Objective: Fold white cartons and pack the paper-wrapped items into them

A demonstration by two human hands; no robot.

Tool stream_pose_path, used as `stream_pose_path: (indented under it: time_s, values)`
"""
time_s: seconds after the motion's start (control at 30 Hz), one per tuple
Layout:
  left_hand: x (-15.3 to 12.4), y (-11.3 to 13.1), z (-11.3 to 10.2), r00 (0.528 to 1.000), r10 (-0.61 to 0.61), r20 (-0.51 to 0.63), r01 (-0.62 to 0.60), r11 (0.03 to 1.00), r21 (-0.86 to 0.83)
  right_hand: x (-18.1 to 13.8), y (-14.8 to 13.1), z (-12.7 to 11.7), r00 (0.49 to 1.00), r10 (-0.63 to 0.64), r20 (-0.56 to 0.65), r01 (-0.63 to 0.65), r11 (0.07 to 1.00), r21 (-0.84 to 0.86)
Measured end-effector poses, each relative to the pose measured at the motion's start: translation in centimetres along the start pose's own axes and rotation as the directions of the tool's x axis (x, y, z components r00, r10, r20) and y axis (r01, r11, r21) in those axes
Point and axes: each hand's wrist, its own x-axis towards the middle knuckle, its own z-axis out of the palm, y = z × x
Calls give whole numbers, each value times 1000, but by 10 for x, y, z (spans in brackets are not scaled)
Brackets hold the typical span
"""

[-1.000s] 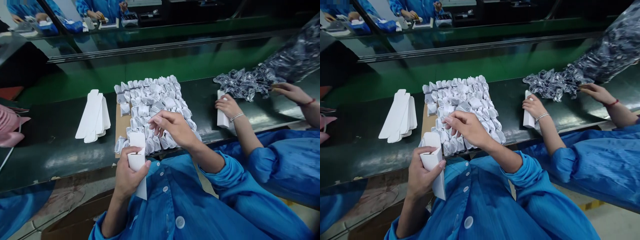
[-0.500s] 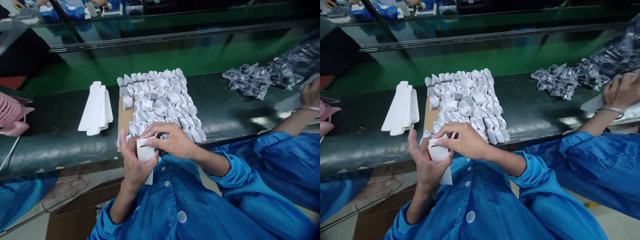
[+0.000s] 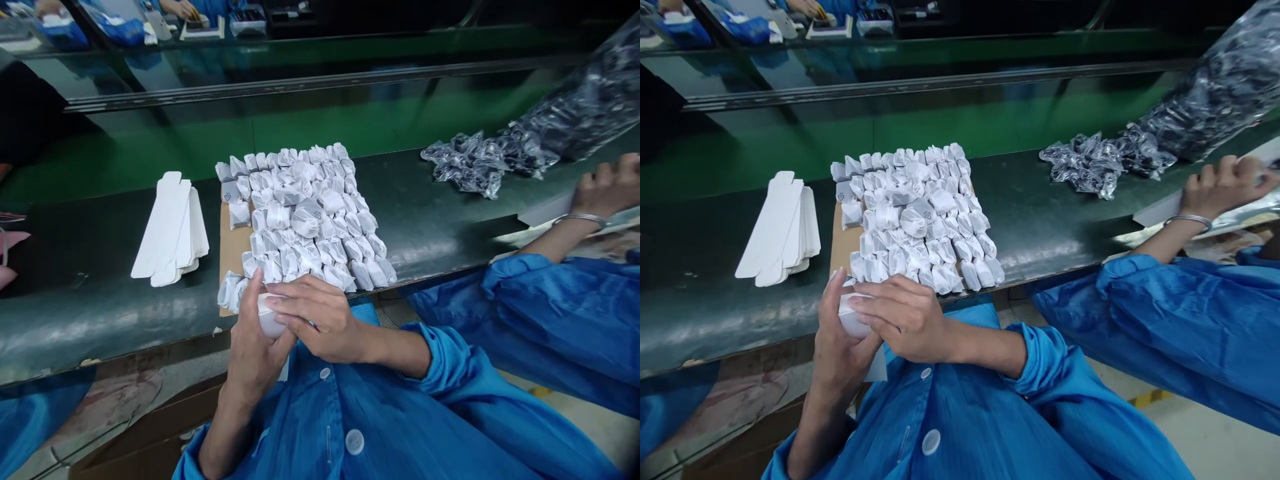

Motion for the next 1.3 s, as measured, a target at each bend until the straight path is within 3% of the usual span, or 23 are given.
stream_pose_path:
  time_s: [0.17, 0.27, 0.43, 0.57, 0.63, 0.7, 0.73, 0.8, 0.87, 0.93, 1.03, 1.13, 1.23, 1.3]
  values:
    - [4, -2, 2, 1000, -18, 14, 19, 998, -57, 6, 7, -3, 978, 53, 202, -46, 998, -35]
    - [10, -3, 1, 997, -73, 9, 74, 991, -112, 21, 11, -11, 974, 100, 205, -117, 990, 75]
    - [13, -6, 9, 981, -99, -169, 52, 964, -262, 37, 14, -11, 980, 83, 183, -109, 985, 137]
    - [9, -9, 21, 945, -201, -258, 117, 945, -307, 41, 16, -10, 952, 104, 287, -150, 979, 141]
    - [13, -10, 23, 902, -281, -328, 168, 928, -331, 45, 20, -15, 928, 151, 341, -205, 971, 126]
    - [25, -15, 21, 824, -406, -395, 218, 871, -441, 52, 27, -24, 918, 250, 309, -261, 965, -5]
    - [33, -19, 20, 781, -486, -392, 239, 813, -531, 56, 33, -29, 909, 325, 259, -295, 944, -150]
    - [54, -32, 20, 711, -625, -322, 250, 653, -715, 63, 49, -36, 867, 475, 150, -338, 782, -524]
    - [73, -48, 25, 678, -681, -276, 240, 560, -793, 67, 68, -36, 807, 579, 119, -296, 569, -767]
    - [87, -65, 35, 664, -687, -295, 239, 569, -787, 68, 84, -31, 761, 630, 154, -243, 498, -832]
    - [94, -81, 49, 656, -691, -304, 287, 601, -746, 63, 94, -24, 768, 612, 186, -213, 518, -829]
    - [92, -88, 47, 694, -640, -330, 361, 706, -609, 52, 91, -29, 791, 580, 195, -178, 524, -833]
    - [88, -89, 28, 832, -445, -333, 368, 890, -269, 36, 87, -44, 814, 534, 227, -99, 513, -853]
    - [88, -87, 11, 943, -256, -214, 244, 966, -81, 25, 85, -56, 817, 499, 288, -10, 512, -859]
